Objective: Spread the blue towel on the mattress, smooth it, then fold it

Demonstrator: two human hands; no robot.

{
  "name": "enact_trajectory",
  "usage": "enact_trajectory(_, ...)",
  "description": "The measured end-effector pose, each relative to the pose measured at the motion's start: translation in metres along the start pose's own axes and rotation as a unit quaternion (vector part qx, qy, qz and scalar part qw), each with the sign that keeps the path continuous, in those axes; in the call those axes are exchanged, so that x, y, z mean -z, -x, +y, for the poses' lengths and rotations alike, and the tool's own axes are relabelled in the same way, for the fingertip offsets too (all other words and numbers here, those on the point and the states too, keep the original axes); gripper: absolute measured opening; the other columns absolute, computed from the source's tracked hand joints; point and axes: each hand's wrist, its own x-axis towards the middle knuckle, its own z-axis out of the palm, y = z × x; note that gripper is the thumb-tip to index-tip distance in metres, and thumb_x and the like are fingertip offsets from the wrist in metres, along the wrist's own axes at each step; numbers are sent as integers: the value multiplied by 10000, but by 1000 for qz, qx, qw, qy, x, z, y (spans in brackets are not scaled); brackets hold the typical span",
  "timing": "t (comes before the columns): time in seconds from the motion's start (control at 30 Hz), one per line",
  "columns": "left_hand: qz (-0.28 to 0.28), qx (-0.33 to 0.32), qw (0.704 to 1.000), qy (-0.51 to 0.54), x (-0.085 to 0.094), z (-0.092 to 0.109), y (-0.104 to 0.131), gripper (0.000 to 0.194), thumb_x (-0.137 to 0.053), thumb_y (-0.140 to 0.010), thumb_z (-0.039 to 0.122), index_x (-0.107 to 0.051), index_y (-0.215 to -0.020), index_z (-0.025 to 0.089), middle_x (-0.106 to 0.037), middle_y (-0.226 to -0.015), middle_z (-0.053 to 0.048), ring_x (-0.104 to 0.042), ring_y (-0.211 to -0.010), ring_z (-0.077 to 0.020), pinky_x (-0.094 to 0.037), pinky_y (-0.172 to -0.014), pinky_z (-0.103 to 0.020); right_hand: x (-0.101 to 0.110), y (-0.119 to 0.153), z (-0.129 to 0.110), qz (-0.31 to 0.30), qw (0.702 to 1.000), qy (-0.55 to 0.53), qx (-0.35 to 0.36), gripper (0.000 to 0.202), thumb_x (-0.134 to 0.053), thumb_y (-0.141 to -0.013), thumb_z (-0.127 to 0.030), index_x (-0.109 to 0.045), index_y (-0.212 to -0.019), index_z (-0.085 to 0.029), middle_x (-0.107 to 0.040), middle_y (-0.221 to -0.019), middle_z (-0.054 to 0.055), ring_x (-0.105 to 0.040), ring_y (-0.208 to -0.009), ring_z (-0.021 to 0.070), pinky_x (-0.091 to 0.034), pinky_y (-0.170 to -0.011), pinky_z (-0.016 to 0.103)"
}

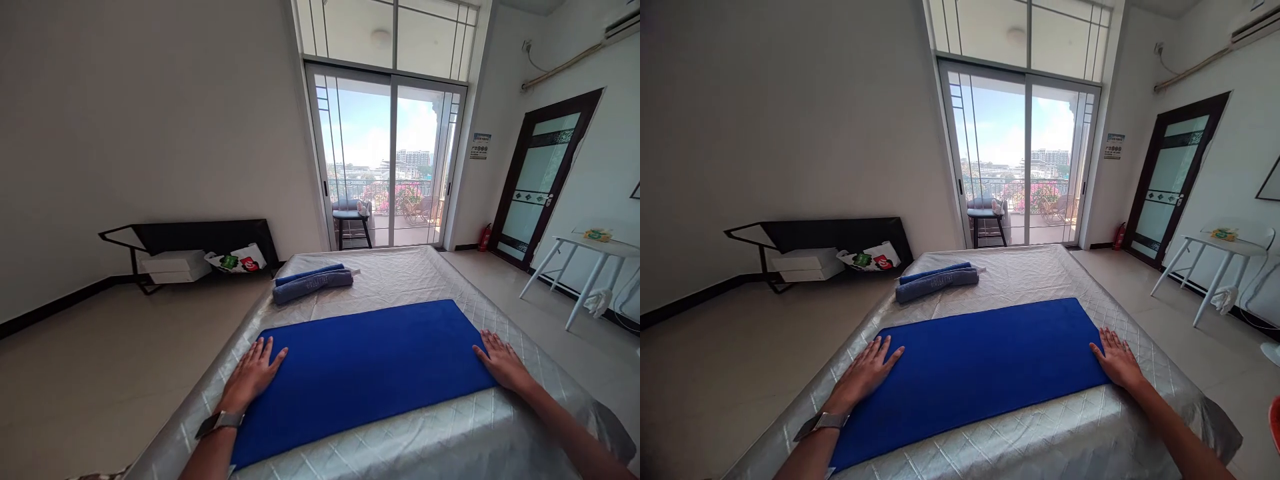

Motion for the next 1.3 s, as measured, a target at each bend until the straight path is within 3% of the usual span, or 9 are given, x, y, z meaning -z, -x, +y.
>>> enact_trajectory(0.13, -5, -8, 1000, -17, 2, -2, 0, 799, -206, -904, 535, -399, -1505, 46, -414, -1552, -185, -332, -1469, -318, -310, -1166, -490, 13, -18, 18, 24, 1000, 1, -18, 621, -307, -993, -478, -425, -1521, -172, -338, -1604, 83, -247, -1492, 288, -243, -1207, 467)
enact_trajectory(0.27, -13, -50, 998, -30, 8, 1, 5, 700, -232, -900, 452, -524, -1439, 114, -485, -1513, -157, -339, -1463, -338, -312, -1162, -522, 41, -55, -6, 58, 994, -73, 58, 515, -325, -985, -325, -598, -1385, -152, -526, -1477, 113, -456, -1375, 271, -318, -1158, 379)
enact_trajectory(0.43, -39, -90, 993, -60, 14, -5, 6, 622, -316, -875, 406, -589, -1386, 180, -475, -1530, -115, -325, -1470, -336, -299, -1173, -518, 62, -109, -38, 34, 983, -154, 89, 484, -368, -971, -283, -606, -1383, -193, -600, -1396, 85, -597, -1210, 235, -414, -1046, 295)
enact_trajectory(0.7, -62, -90, 990, -84, 12, -16, 7, 615, -321, -877, 381, -579, -1402, 193, -433, -1559, -93, -311, -1481, -302, -293, -1182, -501, 28, -146, -39, 75, 976, -189, 76, 423, -445, -972, -301, -652, -1325, -193, -606, -1336, 116, -597, -1180, 240, -416, -1031, 303)
enact_trajectory(0.93, 8, -78, 996, -39, 28, -8, 11, 702, -273, -880, 492, -544, -1406, 114, -499, -1501, -163, -372, -1443, -346, -352, -1137, -534, 15, -153, -29, 102, 959, -253, 72, 362, -501, -966, -279, -687, -1269, -207, -619, -1259, 100, -611, -1128, 210, -430, -984, 260)
enact_trajectory(1.0, 31, -74, 997, -11, 42, 22, 14, 711, -288, -892, 541, -534, -1404, 113, -515, -1482, -177, -425, -1408, -355, -391, -1110, -539, 13, -155, -30, 103, 958, -261, 66, 352, -506, -965, -263, -691, -1259, -210, -616, -1248, 101, -612, -1118, 205, -428, -981, 258)
enact_trajectory(1.07, 33, -120, 992, 36, 59, 73, 26, 630, -303, -926, 548, -580, -1350, 174, -544, -1457, -145, -502, -1349, -324, -440, -1083, -507, 11, -158, -31, 100, 956, -268, 59, 342, -517, -961, -256, -695, -1251, -216, -612, -1248, 101, -618, -1101, 200, -433, -967, 255)
enact_trajectory(1.17, -8, -286, 951, 117, 85, 179, 60, 413, -380, -978, 484, -649, -1208, 271, -641, -1317, -65, -620, -1191, -244, -512, -1018, -405, 8, -161, -31, 94, 955, -278, 42, 336, -536, -952, -256, -693, -1247, -224, -610, -1251, 97, -624, -1083, 195, -440, -942, 250)
enact_trajectory(1.3, -59, -508, 847, 147, 103, 325, 111, 250, -486, -980, 323, -634, -1166, 246, -687, -1121, -72, -648, -1020, -212, -521, -942, -367, 7, -164, -30, 89, 955, -281, 31, 334, -560, -935, -260, -692, -1241, -233, -620, -1230, 90, -631, -1056, 187, -453, -909, 244)
